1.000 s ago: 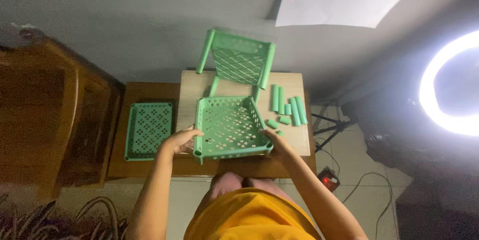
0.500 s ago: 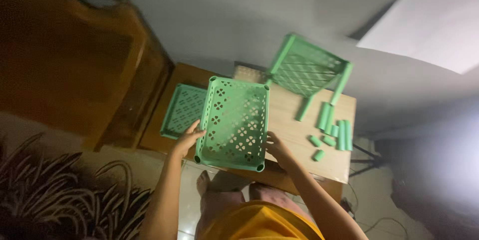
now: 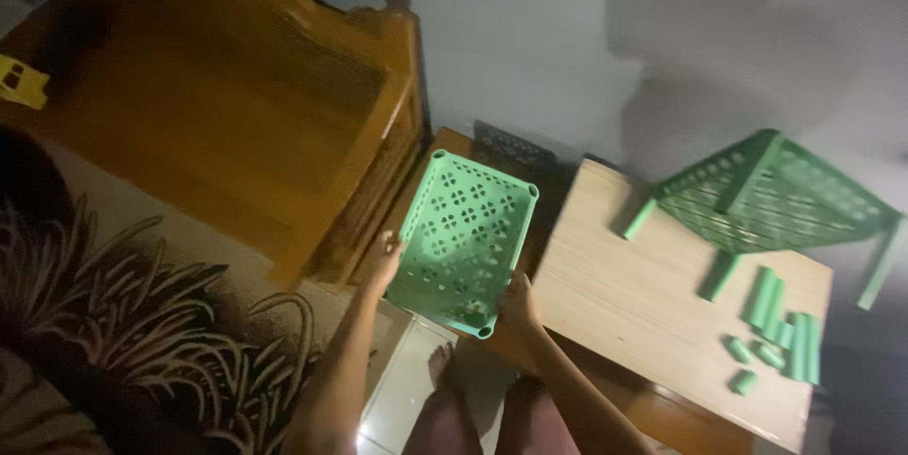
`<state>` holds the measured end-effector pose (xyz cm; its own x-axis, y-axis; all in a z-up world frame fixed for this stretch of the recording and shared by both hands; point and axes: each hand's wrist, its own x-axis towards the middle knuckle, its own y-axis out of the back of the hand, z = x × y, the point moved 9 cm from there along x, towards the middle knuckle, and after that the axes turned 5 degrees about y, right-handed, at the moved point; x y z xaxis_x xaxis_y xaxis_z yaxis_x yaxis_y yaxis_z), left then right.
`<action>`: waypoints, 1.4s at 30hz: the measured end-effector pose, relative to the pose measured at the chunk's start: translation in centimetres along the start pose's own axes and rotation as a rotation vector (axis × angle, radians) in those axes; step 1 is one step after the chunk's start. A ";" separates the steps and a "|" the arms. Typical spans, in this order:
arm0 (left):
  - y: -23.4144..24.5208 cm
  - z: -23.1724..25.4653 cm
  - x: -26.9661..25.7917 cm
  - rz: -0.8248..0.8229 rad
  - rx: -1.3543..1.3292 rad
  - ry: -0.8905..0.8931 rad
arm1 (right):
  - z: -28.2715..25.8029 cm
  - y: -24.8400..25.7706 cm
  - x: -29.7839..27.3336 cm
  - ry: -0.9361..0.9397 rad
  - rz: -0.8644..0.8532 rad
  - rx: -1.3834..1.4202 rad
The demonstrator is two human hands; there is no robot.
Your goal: The person disassembles a green plastic basket by removing its legs and separating the frame. They then reassemble the basket by inserting the legs back into the frame and placing it on a wooden table.
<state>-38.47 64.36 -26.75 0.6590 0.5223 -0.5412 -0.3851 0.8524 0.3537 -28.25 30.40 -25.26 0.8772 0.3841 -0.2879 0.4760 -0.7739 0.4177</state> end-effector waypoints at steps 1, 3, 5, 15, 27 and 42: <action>0.4 -0.6 1.4 0.032 0.081 0.010 | 0.9 -1.2 0.7 -0.071 0.005 -0.099; 0.9 -0.8 3.6 0.109 0.243 -0.072 | 1.8 -3.2 1.9 -0.105 0.081 -0.085; 0.2 0.0 5.1 0.197 0.389 -0.256 | 2.7 -4.6 3.5 -0.152 0.122 -0.127; -5.7 -6.6 13.3 -0.054 0.510 0.025 | 9.9 -7.6 8.5 -0.528 0.109 -0.090; -8.3 -10.7 17.6 -0.123 0.350 0.000 | 15.3 -13.2 12.2 -0.661 -0.024 0.193; -9.1 -13.5 17.2 -0.142 0.185 0.113 | 16.8 -14.6 11.4 -0.727 -0.062 0.199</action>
<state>-32.41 65.95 -49.58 0.6175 0.4065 -0.6734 -0.1623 0.9036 0.3965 -26.26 37.64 -49.16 0.5540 0.0545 -0.8307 0.4426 -0.8644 0.2385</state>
